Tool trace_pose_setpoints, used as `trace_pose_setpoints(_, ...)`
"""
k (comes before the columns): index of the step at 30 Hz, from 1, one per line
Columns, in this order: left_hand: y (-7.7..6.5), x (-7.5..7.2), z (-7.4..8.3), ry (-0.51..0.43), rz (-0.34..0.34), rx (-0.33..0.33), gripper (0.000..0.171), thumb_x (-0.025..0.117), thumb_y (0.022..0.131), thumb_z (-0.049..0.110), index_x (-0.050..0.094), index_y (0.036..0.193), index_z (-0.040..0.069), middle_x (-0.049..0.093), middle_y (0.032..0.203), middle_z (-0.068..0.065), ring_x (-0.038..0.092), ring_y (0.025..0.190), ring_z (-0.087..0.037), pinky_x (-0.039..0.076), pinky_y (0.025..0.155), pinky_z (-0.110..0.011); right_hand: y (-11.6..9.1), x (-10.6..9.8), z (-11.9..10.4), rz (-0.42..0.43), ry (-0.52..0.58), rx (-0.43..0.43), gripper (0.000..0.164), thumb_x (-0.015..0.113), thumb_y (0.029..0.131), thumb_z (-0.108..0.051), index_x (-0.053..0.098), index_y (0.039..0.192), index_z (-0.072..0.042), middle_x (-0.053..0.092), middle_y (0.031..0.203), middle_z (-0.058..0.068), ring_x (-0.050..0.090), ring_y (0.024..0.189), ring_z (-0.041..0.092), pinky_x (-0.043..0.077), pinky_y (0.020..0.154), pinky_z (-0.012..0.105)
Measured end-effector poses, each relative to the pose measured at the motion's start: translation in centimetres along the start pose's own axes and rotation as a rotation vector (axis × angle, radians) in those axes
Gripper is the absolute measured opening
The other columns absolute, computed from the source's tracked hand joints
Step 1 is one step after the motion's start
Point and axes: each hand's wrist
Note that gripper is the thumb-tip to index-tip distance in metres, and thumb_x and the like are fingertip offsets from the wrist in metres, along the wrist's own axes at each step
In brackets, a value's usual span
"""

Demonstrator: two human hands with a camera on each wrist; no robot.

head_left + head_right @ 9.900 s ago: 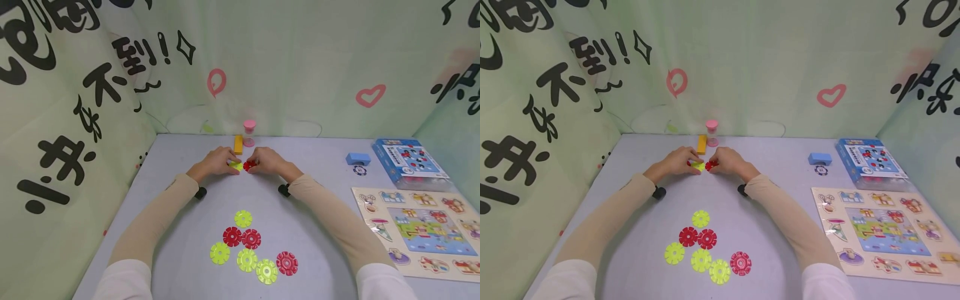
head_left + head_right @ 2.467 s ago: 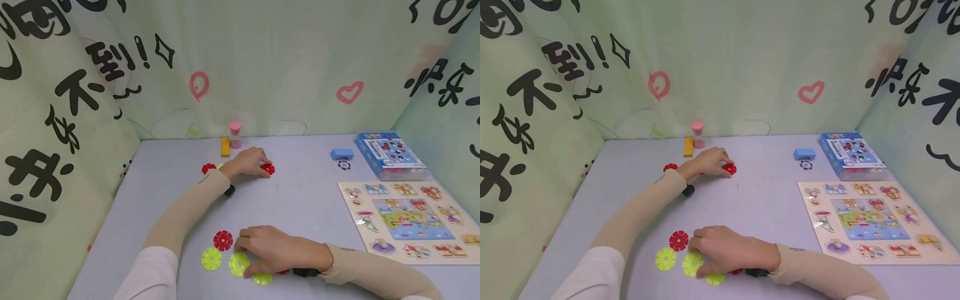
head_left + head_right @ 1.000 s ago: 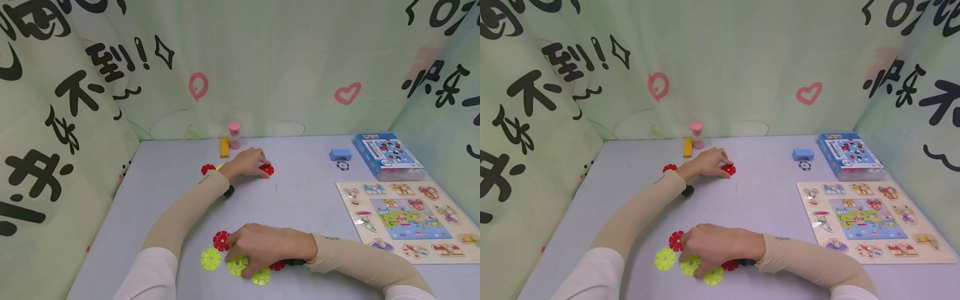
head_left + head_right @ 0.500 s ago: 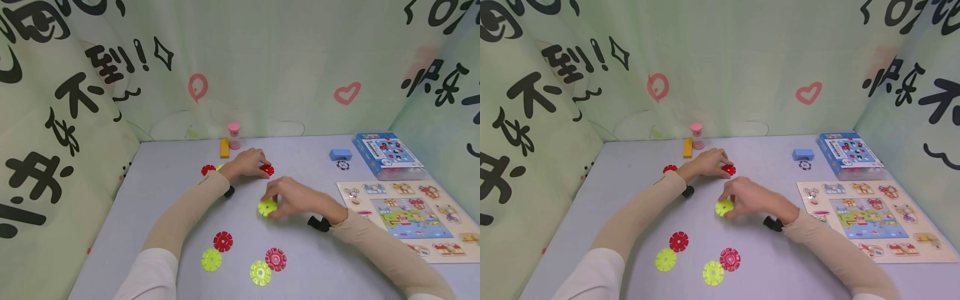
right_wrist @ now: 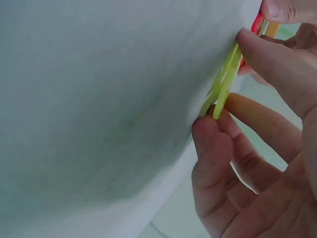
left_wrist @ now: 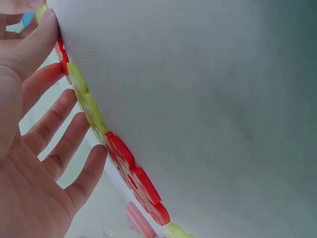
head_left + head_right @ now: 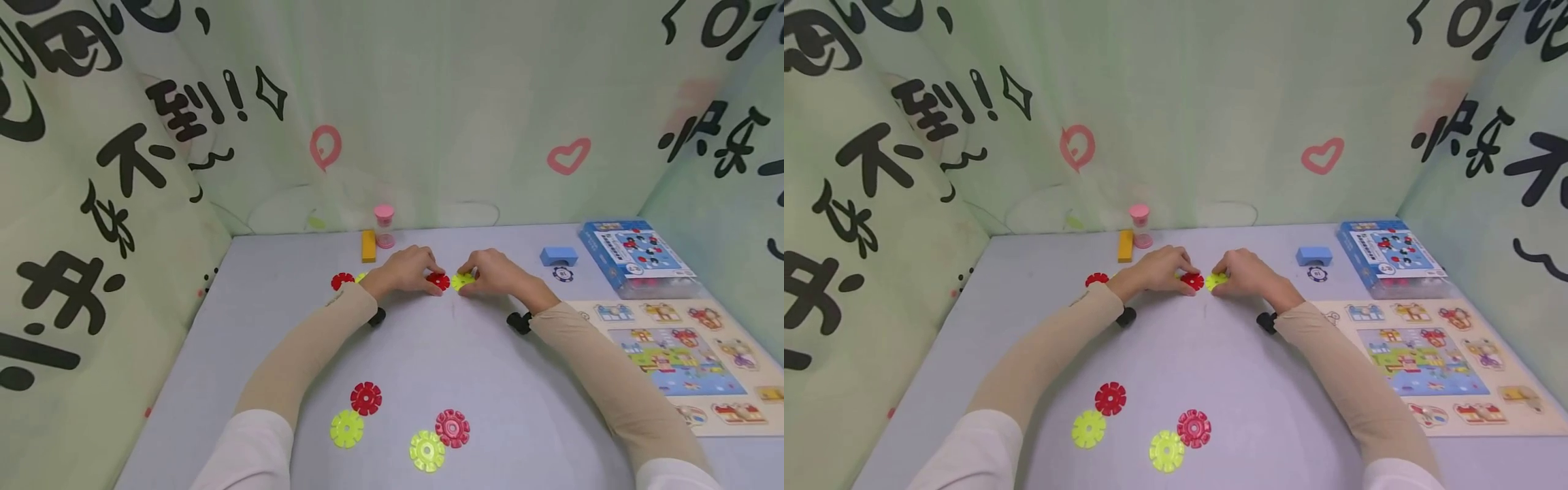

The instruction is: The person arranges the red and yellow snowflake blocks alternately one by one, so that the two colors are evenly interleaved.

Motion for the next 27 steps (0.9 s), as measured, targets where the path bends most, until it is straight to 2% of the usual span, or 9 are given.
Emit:
trace_pose_setpoints(3,0.1,0.1,0.2,0.011,0.006,0.010,0.055,0.074,0.075,0.051,0.063,0.125,0.029,0.057,0.111,0.006,0.047,0.099,-0.009,0.045,0.075,-0.022,0.1,0.2,0.0,-0.011,-0.011,0.007,0.046,0.081,0.075,-0.026,0.069,0.113,-0.004,0.067,0.101,0.011,0.060,0.081,0.019,0.051,0.070,0.029)
trace_pose_setpoints(7,0.0,0.0,0.3,0.015,-0.002,-0.009,0.055,0.074,0.075,0.051,0.063,0.124,0.029,0.057,0.111,0.006,0.047,0.099,-0.009,0.045,0.075,-0.022,0.2,0.4,0.0,-0.019,-0.042,-0.002,0.046,0.079,0.076,-0.026,0.068,0.115,-0.003,0.065,0.098,0.011,0.056,0.078,0.018,0.048,0.068,0.029)
trace_pose_setpoints(13,0.1,0.1,0.2,0.028,-0.001,-0.016,0.054,0.074,0.075,0.051,0.063,0.124,0.030,0.057,0.112,0.005,0.047,0.099,-0.009,0.045,0.074,-0.022,-0.2,0.9,-0.3,-0.004,-0.091,0.019,0.051,0.076,0.080,-0.029,0.063,0.123,-0.005,0.062,0.103,0.013,0.053,0.081,0.019,0.044,0.068,0.028)
trace_pose_setpoints(18,0.2,0.1,0.2,0.027,-0.004,0.001,0.054,0.073,0.076,0.051,0.062,0.125,0.030,0.057,0.114,0.005,0.047,0.101,-0.009,0.046,0.076,-0.022,-1.0,0.7,-1.4,-0.027,-0.115,0.073,0.063,0.075,0.079,-0.035,0.056,0.132,-0.008,0.059,0.115,0.016,0.056,0.094,0.023,0.048,0.079,0.037)
trace_pose_setpoints(21,0.0,-0.1,0.2,0.019,0.005,0.011,0.054,0.073,0.076,0.050,0.063,0.124,0.029,0.058,0.114,0.005,0.047,0.101,-0.009,0.046,0.076,-0.023,-1.8,0.8,-2.7,-0.012,-0.131,0.080,0.064,0.075,0.078,-0.038,0.056,0.131,-0.009,0.058,0.118,0.015,0.058,0.099,0.025,0.050,0.086,0.043)
trace_pose_setpoints(24,0.0,-0.3,0.1,0.009,0.004,0.023,0.054,0.074,0.075,0.052,0.064,0.123,0.029,0.058,0.112,0.006,0.048,0.099,-0.009,0.045,0.075,-0.023,-3.1,1.6,-4.5,0.018,-0.138,0.000,0.057,0.075,0.078,-0.040,0.062,0.123,-0.009,0.060,0.115,0.012,0.059,0.096,0.022,0.052,0.083,0.041)
trace_pose_setpoints(27,0.2,-0.3,0.1,0.001,-0.003,0.042,0.056,0.074,0.073,0.054,0.064,0.123,0.031,0.058,0.110,0.007,0.048,0.096,-0.008,0.043,0.074,-0.022,-4.9,2.9,-7.1,0.036,-0.095,-0.136,0.047,0.076,0.077,-0.040,0.067,0.114,-0.011,0.063,0.108,0.004,0.059,0.089,0.016,0.052,0.078,0.034)
Point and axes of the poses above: each hand's wrist, its own y-axis towards the middle knuckle, its own x-axis out of the palm, z = x × y
